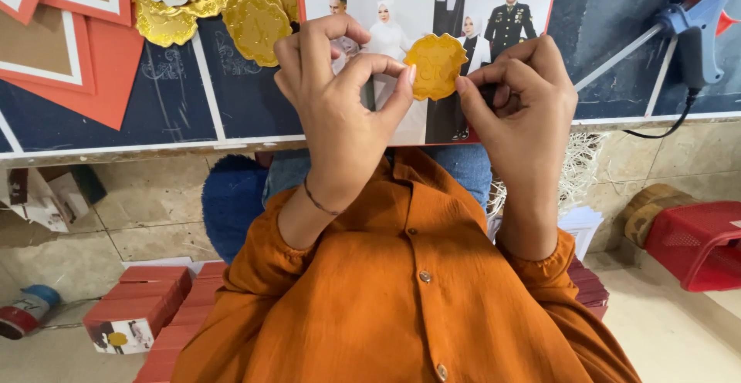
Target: Assembling wedding invitations by gluing decorative gold emblems onto printed cards using a hot glue gun.
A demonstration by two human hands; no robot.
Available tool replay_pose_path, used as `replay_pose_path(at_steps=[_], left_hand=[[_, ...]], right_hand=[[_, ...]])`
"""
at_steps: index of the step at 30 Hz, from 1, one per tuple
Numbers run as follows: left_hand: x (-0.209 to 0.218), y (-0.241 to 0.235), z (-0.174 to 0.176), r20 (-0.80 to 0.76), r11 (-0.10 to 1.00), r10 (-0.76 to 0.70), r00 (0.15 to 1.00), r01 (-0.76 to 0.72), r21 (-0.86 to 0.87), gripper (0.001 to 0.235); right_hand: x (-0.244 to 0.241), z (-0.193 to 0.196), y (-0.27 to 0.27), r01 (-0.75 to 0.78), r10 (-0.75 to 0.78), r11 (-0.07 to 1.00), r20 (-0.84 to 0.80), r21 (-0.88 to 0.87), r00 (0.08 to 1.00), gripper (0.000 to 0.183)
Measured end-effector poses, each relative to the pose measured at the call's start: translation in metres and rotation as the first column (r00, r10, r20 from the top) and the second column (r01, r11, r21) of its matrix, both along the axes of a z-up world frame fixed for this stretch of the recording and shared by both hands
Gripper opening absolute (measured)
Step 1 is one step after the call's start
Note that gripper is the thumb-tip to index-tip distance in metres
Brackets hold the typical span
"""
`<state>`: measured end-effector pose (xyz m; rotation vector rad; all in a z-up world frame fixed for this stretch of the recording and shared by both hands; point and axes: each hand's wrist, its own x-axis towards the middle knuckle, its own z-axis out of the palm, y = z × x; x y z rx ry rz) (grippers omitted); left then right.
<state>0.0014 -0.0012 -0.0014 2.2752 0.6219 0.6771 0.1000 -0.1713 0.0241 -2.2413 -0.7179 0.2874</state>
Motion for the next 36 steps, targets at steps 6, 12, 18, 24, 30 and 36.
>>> replay_pose_path(at_steps=[6, 12, 18, 24, 30, 36], left_hand=[[0.0, 0.0, 0.0, -0.008, 1.0, 0.003, 1.0, -0.003, 0.018, 0.02], [0.001, -0.001, -0.002, -0.006, 0.999, 0.012, 1.0, -0.012, 0.039, 0.023], [0.001, -0.001, -0.002, 0.0, 0.998, 0.021, 1.0, -0.021, 0.061, 0.025], [0.002, -0.001, -0.002, -0.003, 0.998, 0.025, 1.0, -0.025, 0.064, 0.024], [0.002, -0.001, -0.001, -0.008, 0.997, 0.026, 1.0, -0.026, 0.071, 0.027], [0.003, 0.004, 0.005, -0.107, 0.998, 0.013, 0.994, -0.006, 0.061, 0.037]], right_hand=[[0.0, 0.0, 0.002, -0.001, 0.002, 1.0, 0.019, -0.021, 1.0, 0.015], [-0.001, -0.002, 0.003, 0.007, -0.006, 0.999, 0.023, -0.051, 1.0, 0.018], [-0.002, -0.001, 0.006, 0.001, 0.001, 0.998, 0.032, -0.057, 0.999, 0.019], [-0.002, 0.0, 0.007, 0.016, -0.013, 0.996, 0.03, -0.085, 0.999, 0.017], [-0.001, -0.001, 0.007, -0.002, 0.006, 0.996, 0.043, -0.09, 0.999, 0.016], [-0.001, 0.01, 0.014, -0.007, 0.018, 0.989, 0.076, -0.146, 0.997, 0.021]])
